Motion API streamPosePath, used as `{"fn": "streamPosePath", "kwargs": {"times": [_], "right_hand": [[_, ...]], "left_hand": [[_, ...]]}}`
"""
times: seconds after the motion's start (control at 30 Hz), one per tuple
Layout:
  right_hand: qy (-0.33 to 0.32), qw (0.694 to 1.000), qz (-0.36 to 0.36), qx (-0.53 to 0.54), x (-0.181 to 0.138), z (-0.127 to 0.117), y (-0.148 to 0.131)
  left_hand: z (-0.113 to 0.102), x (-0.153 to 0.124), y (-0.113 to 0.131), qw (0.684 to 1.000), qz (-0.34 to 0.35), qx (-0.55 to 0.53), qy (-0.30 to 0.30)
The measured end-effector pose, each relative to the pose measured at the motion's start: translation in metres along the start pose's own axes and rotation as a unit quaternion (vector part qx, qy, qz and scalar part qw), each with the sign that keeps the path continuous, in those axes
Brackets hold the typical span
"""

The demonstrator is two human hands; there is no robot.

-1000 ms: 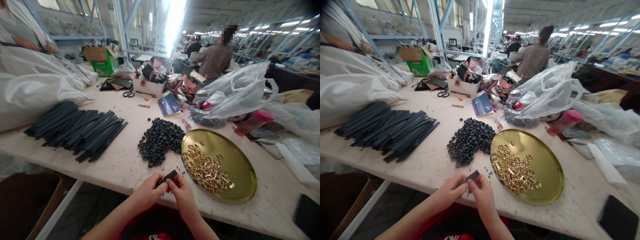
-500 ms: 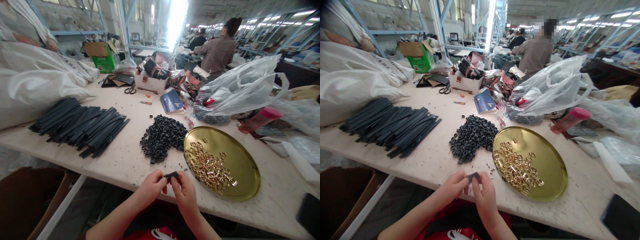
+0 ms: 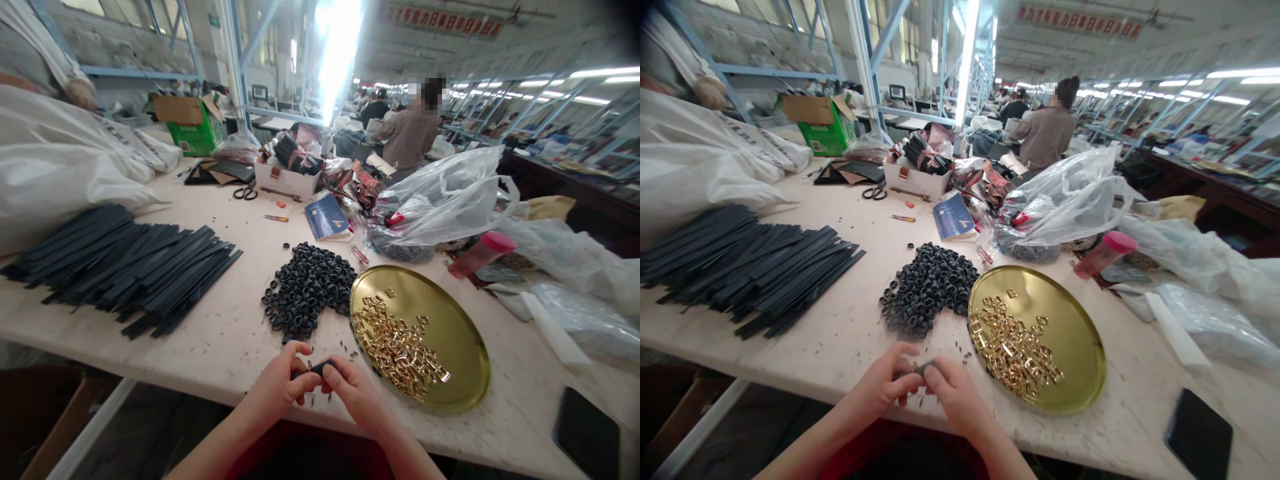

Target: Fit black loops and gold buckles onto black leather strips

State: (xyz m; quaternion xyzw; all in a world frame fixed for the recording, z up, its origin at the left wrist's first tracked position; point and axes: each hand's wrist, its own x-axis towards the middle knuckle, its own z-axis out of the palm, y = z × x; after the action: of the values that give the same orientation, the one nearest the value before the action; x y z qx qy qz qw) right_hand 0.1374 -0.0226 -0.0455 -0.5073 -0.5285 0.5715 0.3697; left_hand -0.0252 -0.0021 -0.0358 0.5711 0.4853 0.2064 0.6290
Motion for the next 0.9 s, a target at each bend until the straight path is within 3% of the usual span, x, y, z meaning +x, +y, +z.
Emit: {"fn": "streamPosePath", "kwargs": {"times": [0.03,0.1,0.17,0.23,0.37,0.5,0.6,0.7,0.9], "right_hand": [[0.0,0.999,-0.004,-0.038,0.007,-0.01,0.0],[0.094,0.984,-0.034,-0.148,0.027,-0.033,0.0],[0.188,0.935,-0.07,-0.294,0.05,-0.053,0.002],[0.209,0.916,-0.081,-0.332,0.07,-0.067,0.003],[0.204,0.916,-0.096,-0.331,0.087,-0.074,0.007],[0.194,0.926,-0.112,-0.304,0.073,-0.063,0.01],[0.18,0.96,-0.098,-0.189,0.057,-0.047,0.007],[0.15,0.986,-0.065,-0.031,0.045,-0.03,-0.002],[0.089,0.99,0.035,0.1,0.032,-0.015,-0.015]], "left_hand": [[0.001,0.001,-0.001,1.0,0.011,0.007,-0.008],[0.003,0.005,-0.004,0.999,0.016,0.035,-0.015],[0.005,0.009,-0.006,0.999,0.006,0.046,0.007],[0.007,0.013,-0.008,0.999,-0.004,0.035,0.036],[0.005,0.019,-0.01,0.999,-0.013,0.016,0.048],[0.003,0.021,-0.007,0.997,-0.025,-0.004,0.078],[0.003,0.023,0.004,0.993,0.009,0.002,0.115],[0.004,0.023,0.016,0.989,0.041,0.031,0.139],[0.005,0.016,0.021,0.967,0.066,0.142,0.2]]}}
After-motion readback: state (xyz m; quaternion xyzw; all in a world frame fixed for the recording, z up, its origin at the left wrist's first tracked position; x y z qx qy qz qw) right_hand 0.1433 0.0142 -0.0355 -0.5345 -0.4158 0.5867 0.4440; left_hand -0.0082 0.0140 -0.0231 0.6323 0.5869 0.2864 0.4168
